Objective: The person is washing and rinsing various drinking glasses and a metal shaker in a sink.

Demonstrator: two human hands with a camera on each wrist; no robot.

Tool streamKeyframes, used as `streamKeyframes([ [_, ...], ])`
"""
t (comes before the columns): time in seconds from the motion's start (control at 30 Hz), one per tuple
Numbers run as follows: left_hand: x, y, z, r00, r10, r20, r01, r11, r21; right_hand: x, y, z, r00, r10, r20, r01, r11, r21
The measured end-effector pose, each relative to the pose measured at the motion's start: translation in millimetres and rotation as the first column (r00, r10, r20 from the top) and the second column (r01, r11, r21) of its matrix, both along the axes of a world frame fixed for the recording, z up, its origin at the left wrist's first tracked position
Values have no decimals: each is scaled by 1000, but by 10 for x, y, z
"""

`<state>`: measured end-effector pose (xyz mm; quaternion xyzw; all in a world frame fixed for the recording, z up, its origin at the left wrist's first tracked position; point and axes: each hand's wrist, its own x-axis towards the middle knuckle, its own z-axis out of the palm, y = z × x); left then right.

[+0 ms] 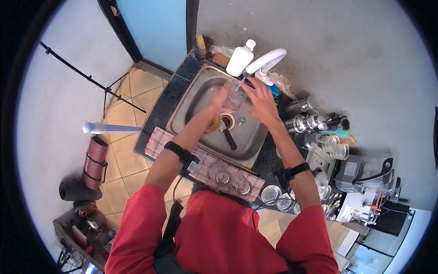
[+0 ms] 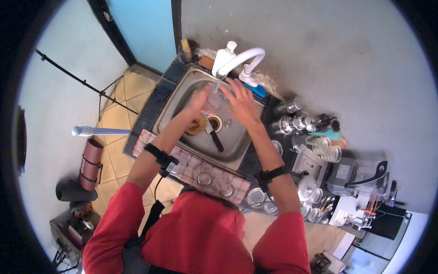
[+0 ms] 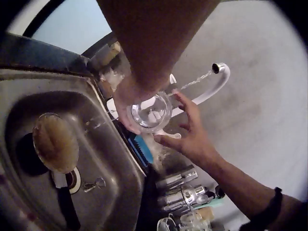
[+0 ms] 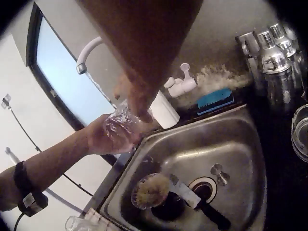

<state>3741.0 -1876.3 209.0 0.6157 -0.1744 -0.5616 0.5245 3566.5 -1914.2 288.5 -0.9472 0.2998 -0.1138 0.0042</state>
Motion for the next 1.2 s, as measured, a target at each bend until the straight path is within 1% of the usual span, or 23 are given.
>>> streamKeyframes([
  [0.07,67,-23,-37,989,-88,120,81,995,58,79,7,-44,996,73,-55,-73,997,16],
  [0.17,167,-99,-291,985,-125,122,117,991,69,189,-41,-123,990,123,-62,-121,992,32],
  [0.2,175,-34,-183,984,-125,125,116,990,75,202,-73,-178,991,124,-58,-122,992,36],
  [0.27,196,154,215,993,-100,-69,100,995,-5,230,-155,-363,993,3,121,-31,972,234],
  [0.3,187,192,241,993,-99,-64,99,995,0,246,-171,-415,978,-23,207,-37,958,283],
  [0.37,165,249,294,989,-95,112,109,985,-131,298,-178,-537,956,-76,285,-31,935,353],
  [0.4,162,244,206,989,-94,115,109,986,-125,312,-165,-575,927,-135,350,-26,909,417],
  [0.47,147,188,-42,931,-60,359,232,858,-459,366,-92,-598,918,-213,334,20,867,498],
  [0.5,127,209,20,931,-62,361,235,857,-459,402,-68,-613,902,-237,361,-2,834,552],
  [0.53,92,248,75,771,31,636,269,889,-370,421,-50,-623,885,-263,384,-24,798,602],
  [0.57,65,270,134,524,99,846,271,922,-276,418,-36,-629,883,-268,384,-19,799,602],
  [0.6,66,238,110,524,93,847,281,920,-274,410,-1,-601,856,-269,441,-66,790,609],
  [0.67,58,151,63,738,146,659,251,846,-469,404,51,-544,824,-279,494,-103,782,614],
  [0.7,29,144,118,741,139,657,259,844,-470,400,61,-537,819,-341,460,-42,765,642],
  [0.77,-30,130,225,844,121,523,135,895,-424,356,57,-508,809,-408,422,27,743,668],
  [0.83,-39,78,217,887,86,453,106,918,-382,320,31,-466,835,-264,482,10,884,468],
  [0.9,-64,54,182,924,55,378,80,940,-332,268,11,-423,848,-259,463,-2,872,490],
  [0.97,-100,33,127,973,72,218,27,907,-420,232,-6,-385,858,-250,448,-16,860,509],
  [1.0,-131,48,160,974,69,218,30,907,-420,210,-22,-406,866,-244,436,-14,860,509],
  [1.07,-202,90,221,864,164,477,130,841,-526,186,-57,-456,873,-239,424,-13,860,510],
  [1.1,-210,91,233,864,163,477,131,842,-524,184,-72,-489,879,-234,415,-18,854,519],
  [1.17,-218,97,257,671,337,660,289,701,-652,164,-81,-556,884,-230,407,-23,848,529],
  [1.2,-205,108,271,671,336,660,288,703,-651,167,-44,-520,876,-240,419,-22,847,531],
])
